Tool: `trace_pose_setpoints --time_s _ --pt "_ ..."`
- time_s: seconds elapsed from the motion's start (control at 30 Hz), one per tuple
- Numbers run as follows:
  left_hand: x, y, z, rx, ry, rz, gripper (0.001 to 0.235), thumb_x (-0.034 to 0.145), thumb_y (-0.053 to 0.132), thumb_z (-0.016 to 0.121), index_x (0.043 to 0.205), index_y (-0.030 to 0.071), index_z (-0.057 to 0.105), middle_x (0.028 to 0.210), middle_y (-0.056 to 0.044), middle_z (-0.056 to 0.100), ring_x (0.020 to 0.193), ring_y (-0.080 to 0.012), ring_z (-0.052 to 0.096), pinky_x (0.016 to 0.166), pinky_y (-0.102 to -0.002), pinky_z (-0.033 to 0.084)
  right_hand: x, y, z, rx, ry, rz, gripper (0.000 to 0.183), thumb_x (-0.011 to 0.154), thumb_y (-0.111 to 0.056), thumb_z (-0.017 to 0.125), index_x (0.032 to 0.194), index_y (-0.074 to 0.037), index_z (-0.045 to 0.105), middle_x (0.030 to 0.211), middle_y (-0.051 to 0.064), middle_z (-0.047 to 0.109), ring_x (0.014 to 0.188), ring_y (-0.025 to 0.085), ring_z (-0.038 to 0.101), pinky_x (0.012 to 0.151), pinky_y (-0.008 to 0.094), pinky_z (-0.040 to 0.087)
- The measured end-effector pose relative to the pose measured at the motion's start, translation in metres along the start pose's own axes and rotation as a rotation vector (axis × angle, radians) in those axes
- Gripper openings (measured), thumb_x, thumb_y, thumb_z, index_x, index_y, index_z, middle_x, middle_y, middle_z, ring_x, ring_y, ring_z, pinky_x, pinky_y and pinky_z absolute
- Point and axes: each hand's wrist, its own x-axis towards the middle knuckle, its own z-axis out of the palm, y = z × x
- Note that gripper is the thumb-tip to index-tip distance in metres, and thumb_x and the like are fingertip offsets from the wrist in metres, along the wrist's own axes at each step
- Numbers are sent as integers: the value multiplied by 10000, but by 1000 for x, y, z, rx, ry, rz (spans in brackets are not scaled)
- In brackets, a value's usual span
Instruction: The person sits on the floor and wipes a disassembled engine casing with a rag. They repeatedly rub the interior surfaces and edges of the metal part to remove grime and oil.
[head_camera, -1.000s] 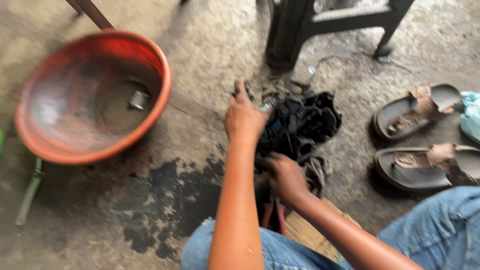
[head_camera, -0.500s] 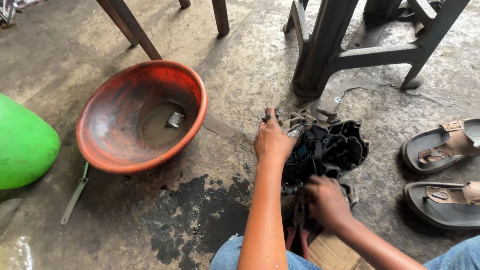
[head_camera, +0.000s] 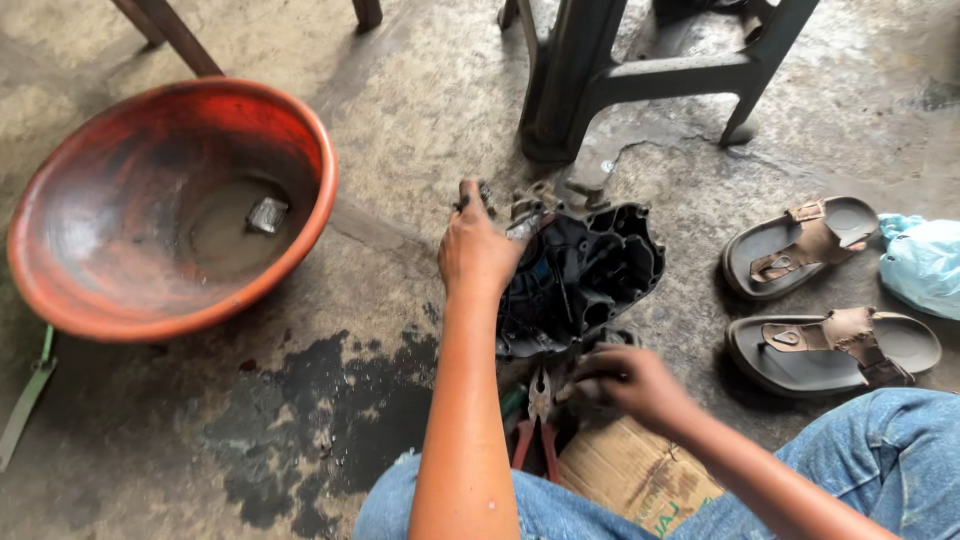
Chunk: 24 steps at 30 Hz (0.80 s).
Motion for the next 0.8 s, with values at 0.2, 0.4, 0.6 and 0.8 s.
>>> trace_pose_setpoints --time_s 0.2,0.4,0.6,0.8 --pt "-2 -6 2 33 19 -17 1077 732 487 887 1539 152 257 1203 -245 635 1076 -404 667 894 -489 546 -47 60 -36 -420 381 -218 277 749 -67 714 1018 -89 774 1192 82 732 1111 305 671 946 376 528" --pt "-6 0 3 41 -3 -26 1051 743 514 866 1543 150 290 1183 -220 672 1098 -375 678 924 -476 549 -64 34 -28 -654 345 -456 470 734 -301 799 1137 -82 698 1219 166 646 1101 412 627 864 510 477" --pt "-7 6 -3 43 -41 -51 1161 724 642 848 1562 128 231 1182 -227 662 1097 -366 676 918 -473 550 -54 23 9 -646 200 -245 358 774 -160 701 1128 -105 686 1213 159 648 982 398 669 802 466 558" --pt "-6 -2 6 60 -41 -58 1156 718 635 836 1570 132 237 1201 -252 640 1086 -390 675 881 -479 566 -16 -30 9 -317 404 -361 179 854 -164 710 1000 -68 674 980 165 650 873 404 649 723 470 524"
